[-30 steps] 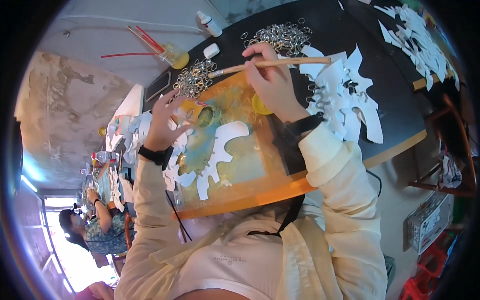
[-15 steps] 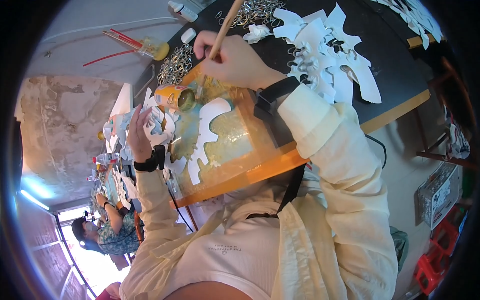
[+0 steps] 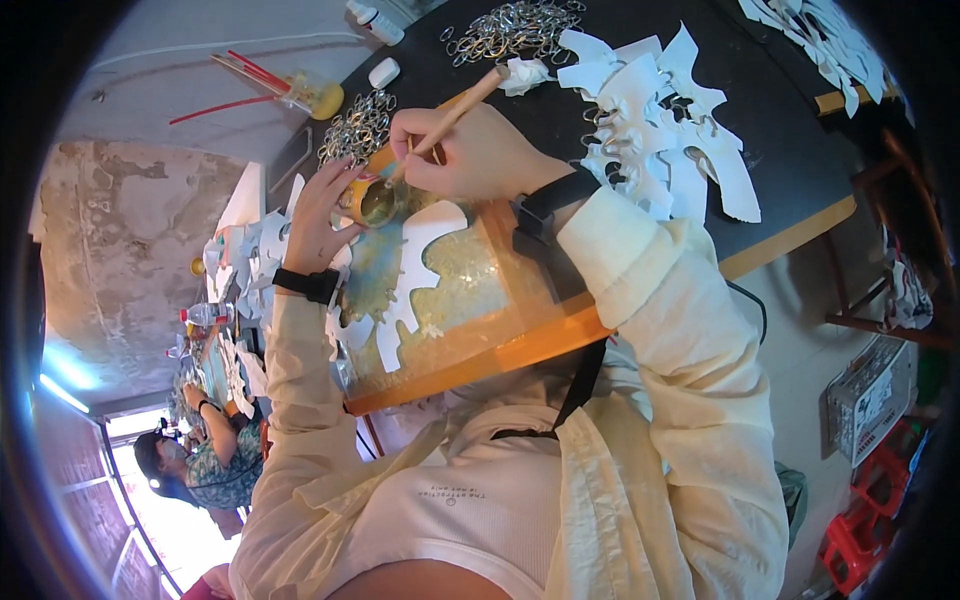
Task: Gluing together shoe upper components using a brush and liquid adhesive.
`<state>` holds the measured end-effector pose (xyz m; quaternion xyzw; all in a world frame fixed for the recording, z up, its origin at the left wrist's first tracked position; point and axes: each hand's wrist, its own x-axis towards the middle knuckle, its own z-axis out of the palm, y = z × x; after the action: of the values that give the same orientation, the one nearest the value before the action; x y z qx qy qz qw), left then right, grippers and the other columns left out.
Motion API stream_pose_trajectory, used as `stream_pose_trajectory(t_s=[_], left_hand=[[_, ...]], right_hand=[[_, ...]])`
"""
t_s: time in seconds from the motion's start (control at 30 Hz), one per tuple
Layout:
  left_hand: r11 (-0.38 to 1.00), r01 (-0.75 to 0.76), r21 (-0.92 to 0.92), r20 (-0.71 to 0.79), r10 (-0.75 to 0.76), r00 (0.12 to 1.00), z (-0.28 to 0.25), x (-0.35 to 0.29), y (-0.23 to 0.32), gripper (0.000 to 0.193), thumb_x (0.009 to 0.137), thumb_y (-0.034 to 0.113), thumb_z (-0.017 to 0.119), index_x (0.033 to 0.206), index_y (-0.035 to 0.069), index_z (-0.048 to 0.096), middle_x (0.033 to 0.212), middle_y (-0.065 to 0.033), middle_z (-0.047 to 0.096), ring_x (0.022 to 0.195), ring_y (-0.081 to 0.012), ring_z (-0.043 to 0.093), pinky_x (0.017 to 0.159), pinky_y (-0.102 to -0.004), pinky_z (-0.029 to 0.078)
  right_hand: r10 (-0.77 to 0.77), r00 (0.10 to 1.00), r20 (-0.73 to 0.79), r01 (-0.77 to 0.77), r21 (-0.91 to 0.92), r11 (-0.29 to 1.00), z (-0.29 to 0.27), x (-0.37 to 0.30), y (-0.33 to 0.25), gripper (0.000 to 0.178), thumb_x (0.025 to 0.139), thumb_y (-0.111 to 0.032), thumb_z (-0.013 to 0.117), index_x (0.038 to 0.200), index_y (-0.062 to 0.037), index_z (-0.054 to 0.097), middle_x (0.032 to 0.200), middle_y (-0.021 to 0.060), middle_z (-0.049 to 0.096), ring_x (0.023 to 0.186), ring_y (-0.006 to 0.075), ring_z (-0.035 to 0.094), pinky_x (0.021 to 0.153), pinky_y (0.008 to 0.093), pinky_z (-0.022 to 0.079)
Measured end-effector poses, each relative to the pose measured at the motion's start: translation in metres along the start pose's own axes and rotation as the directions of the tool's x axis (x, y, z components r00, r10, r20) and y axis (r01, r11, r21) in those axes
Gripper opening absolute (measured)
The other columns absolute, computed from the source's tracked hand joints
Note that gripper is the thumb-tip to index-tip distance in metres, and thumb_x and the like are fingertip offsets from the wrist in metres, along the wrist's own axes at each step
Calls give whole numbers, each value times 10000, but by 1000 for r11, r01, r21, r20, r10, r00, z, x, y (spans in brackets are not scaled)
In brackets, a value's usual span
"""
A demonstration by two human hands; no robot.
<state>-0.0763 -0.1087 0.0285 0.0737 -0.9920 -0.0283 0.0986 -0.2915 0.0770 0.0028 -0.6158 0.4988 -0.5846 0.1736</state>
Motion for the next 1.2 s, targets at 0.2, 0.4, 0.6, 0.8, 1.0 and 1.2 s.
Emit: stream_pose_trajectory(t_s=[0.2, 0.4, 0.6, 0.8, 1.0, 1.2], left_hand=[[999, -41, -34, -24, 40, 999, -2, 7, 2, 715, 544, 140, 804, 1213, 125, 553, 1207, -86, 575, 1154, -299, 506, 961, -398, 402], [996, -66, 65, -57, 70, 996, -20, 8, 9, 659, 540, 180, 815, 1156, 109, 590, 1158, -78, 609, 1062, -304, 548, 951, -385, 386], [942, 71, -329, -270, -165, 949, -21, -5, 9, 690, 518, 231, 851, 1146, 98, 597, 1135, -69, 618, 1034, -286, 548, 949, -370, 373], [930, 67, -361, -288, -179, 941, 0, -14, 7, 741, 526, 277, 867, 1178, 81, 575, 1117, -102, 593, 1048, -278, 540, 941, -367, 392], [518, 145, -843, -109, -429, 896, 18, -27, -11, 829, 646, 197, 814, 1332, 19, 385, 1237, -118, 529, 1182, -214, 484, 1032, -343, 348], [495, 29, -868, -226, -447, 866, 18, -44, -20, 1011, 686, 276, 805, 1448, 33, 188, 1461, -183, 281, 1383, -245, 220, 1120, -360, 196]], right_hand=[[37, 999, 0, -37, 47, 998, -5, -1, 2, 64, 763, -44, 541, 816, -52, 505, 676, -2, 520, 609, 60, 479, 548, 219, 389], [-51, 996, -75, 61, 143, 988, -4, 2, 6, 48, 768, -72, 550, 793, -53, 513, 678, -16, 502, 595, 49, 459, 528, 214, 361], [14, 969, -247, 136, 579, 804, -17, -4, -31, 62, 803, -87, 513, 811, -25, 519, 719, -4, 484, 586, 43, 445, 506, 190, 347], [-32, 945, -325, 157, 366, 917, -19, 1, -57, 77, 795, -86, 524, 822, -14, 518, 745, 15, 509, 588, 56, 459, 529, 193, 369], [-1, 1000, -2, 2, 194, 981, -18, 60, -100, 50, 771, -32, 486, 807, -12, 513, 753, 22, 503, 626, 65, 450, 539, 218, 350], [15, 971, 240, 7, -90, 996, 19, 126, -100, 49, 804, -55, 493, 840, -32, 516, 750, -23, 468, 646, 38, 409, 546, 202, 316]])
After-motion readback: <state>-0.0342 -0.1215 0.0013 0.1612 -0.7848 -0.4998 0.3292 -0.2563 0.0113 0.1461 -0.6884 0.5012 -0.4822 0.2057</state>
